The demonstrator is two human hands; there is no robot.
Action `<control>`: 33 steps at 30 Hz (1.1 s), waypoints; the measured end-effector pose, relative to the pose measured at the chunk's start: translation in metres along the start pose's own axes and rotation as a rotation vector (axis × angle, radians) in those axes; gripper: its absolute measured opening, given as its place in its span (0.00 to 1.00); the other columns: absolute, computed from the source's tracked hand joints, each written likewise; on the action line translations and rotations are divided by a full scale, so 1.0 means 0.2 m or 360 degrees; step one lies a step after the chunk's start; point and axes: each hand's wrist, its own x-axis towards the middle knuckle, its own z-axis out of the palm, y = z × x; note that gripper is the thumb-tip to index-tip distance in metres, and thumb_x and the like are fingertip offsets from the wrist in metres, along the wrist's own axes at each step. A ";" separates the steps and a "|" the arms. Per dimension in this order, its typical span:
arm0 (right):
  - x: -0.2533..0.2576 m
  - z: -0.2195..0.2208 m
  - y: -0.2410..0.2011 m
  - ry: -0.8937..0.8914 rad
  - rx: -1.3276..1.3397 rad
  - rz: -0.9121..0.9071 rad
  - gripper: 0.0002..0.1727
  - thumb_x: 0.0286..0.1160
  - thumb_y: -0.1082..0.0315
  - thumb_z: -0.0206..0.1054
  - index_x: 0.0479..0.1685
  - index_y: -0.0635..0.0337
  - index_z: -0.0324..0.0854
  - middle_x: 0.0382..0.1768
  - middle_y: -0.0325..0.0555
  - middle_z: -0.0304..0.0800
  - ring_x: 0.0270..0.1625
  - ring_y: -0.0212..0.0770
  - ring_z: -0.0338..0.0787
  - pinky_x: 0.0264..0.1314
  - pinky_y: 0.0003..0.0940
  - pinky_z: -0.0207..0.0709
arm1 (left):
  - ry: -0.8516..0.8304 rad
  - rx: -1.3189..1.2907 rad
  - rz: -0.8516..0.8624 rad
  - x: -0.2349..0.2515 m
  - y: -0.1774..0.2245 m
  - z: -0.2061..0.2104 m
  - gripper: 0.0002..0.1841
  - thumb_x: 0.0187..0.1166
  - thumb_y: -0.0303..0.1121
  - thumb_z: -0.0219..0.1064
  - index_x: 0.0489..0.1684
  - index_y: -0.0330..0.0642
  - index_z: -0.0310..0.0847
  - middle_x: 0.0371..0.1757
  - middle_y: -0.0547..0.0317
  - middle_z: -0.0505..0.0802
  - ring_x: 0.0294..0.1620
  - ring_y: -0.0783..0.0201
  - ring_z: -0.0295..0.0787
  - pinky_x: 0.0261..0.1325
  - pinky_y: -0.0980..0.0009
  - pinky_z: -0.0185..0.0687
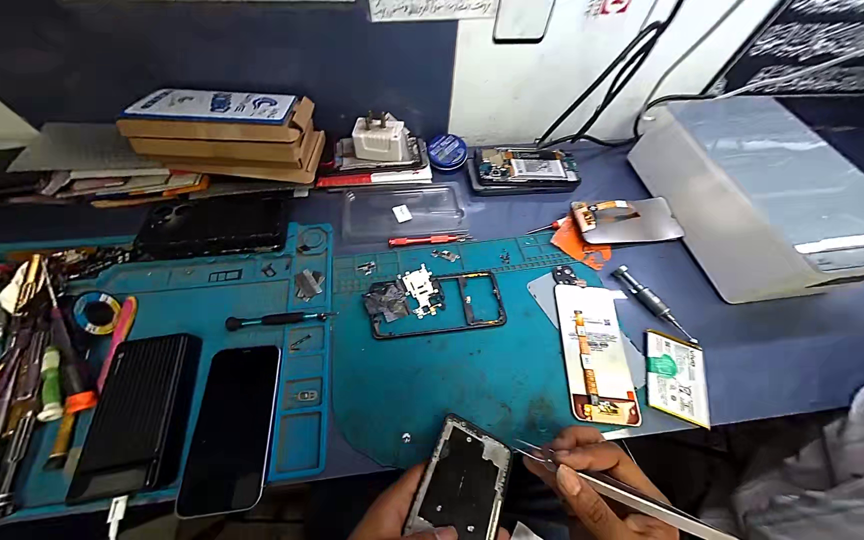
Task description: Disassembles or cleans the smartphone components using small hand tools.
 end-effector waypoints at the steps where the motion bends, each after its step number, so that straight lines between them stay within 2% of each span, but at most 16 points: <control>1: 0.01 0.00 0.01 -0.0024 -0.0086 -0.0032 0.07 0.71 0.72 0.77 0.46 0.56 0.93 0.50 0.44 0.89 0.53 0.40 0.92 0.59 0.40 0.93 | 0.0017 -0.0006 -0.0016 0.00 -0.01 0.00 0.24 0.83 0.16 0.47 0.80 0.30 0.57 0.67 0.32 0.87 0.63 0.35 0.89 0.61 0.41 0.89; 5: 0.04 0.04 0.03 -0.0029 -0.0279 -0.0209 0.10 0.65 0.76 0.81 0.43 0.56 0.92 0.44 0.44 0.94 0.48 0.41 0.96 0.53 0.36 0.95 | 0.0056 -0.0094 -0.0042 -0.01 -0.03 0.01 0.24 0.83 0.15 0.46 0.79 0.29 0.58 0.66 0.33 0.87 0.62 0.37 0.90 0.62 0.42 0.89; 8: 0.07 0.07 0.06 -0.0012 -0.0384 -0.0353 0.12 0.60 0.79 0.83 0.39 0.56 0.89 0.38 0.43 0.95 0.46 0.45 0.99 0.56 0.41 0.96 | 0.0025 -0.0158 -0.0013 -0.01 -0.05 0.00 0.24 0.82 0.16 0.46 0.79 0.30 0.58 0.65 0.32 0.87 0.61 0.37 0.90 0.61 0.42 0.89; 13: 0.08 0.06 0.12 -0.0161 -0.0548 -0.0556 0.12 0.63 0.78 0.82 0.40 0.54 0.88 0.38 0.40 0.91 0.45 0.44 0.98 0.56 0.43 0.97 | -0.0008 -0.0236 0.0004 -0.01 -0.07 -0.01 0.24 0.82 0.16 0.47 0.79 0.32 0.57 0.65 0.34 0.87 0.60 0.39 0.91 0.61 0.43 0.89; 33: 0.08 0.04 0.15 -0.0198 -0.0683 -0.0627 0.10 0.64 0.75 0.81 0.37 0.54 0.86 0.36 0.40 0.92 0.44 0.45 0.98 0.53 0.41 0.98 | -0.0023 -0.0249 0.0006 0.00 -0.06 -0.01 0.25 0.82 0.15 0.46 0.80 0.32 0.57 0.65 0.36 0.87 0.59 0.41 0.91 0.59 0.45 0.90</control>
